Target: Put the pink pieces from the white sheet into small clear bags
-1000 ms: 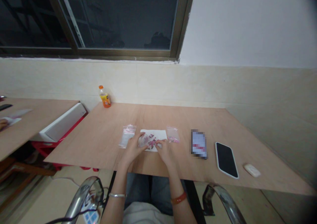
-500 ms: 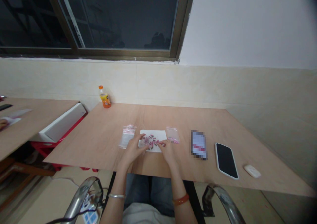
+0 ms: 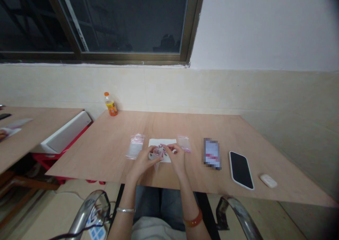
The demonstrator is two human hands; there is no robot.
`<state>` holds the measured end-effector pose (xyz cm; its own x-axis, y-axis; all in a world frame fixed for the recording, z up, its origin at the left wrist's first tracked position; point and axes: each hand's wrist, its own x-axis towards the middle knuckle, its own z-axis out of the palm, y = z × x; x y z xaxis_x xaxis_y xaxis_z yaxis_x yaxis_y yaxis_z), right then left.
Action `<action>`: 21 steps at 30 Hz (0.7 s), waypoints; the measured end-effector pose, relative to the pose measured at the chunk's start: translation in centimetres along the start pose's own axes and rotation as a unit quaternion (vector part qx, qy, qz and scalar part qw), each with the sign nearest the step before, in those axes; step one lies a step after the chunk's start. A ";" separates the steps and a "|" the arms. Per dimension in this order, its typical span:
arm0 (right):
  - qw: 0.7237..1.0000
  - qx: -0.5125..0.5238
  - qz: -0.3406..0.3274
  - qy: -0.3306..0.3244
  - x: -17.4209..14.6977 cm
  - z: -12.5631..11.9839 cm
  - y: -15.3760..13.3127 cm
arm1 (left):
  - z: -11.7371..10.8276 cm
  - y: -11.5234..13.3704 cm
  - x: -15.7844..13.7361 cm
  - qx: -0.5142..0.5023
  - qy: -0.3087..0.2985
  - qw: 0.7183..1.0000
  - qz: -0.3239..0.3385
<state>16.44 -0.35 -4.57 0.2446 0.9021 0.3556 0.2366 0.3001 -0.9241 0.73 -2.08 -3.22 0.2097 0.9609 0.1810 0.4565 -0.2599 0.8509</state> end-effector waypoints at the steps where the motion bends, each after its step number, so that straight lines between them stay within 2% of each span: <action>1: 1.000 0.003 -0.002 -0.005 0.0 0.1 -0.2 | 0.0 0.0 0.0 -0.001 -0.002 1.000 0.003; 6: 0.999 -0.001 -0.015 -0.033 -0.3 0.1 -0.7 | 0.2 -0.2 0.1 -0.003 -0.012 1.000 0.024; 13: 0.993 -0.024 -0.029 -0.110 -0.6 -0.1 -0.7 | 0.5 -0.5 0.1 -0.005 0.000 1.000 0.028; 21: 0.996 -0.053 -0.013 -0.065 0.0 -0.3 1.5 | 0.0 -0.8 0.0 0.001 0.030 1.000 -0.007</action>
<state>17.12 0.00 -5.92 0.1140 0.9290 0.3520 0.3403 0.2964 -0.8924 0.35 -1.85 -3.86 0.1502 0.9685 0.1988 0.4616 -0.2465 0.8522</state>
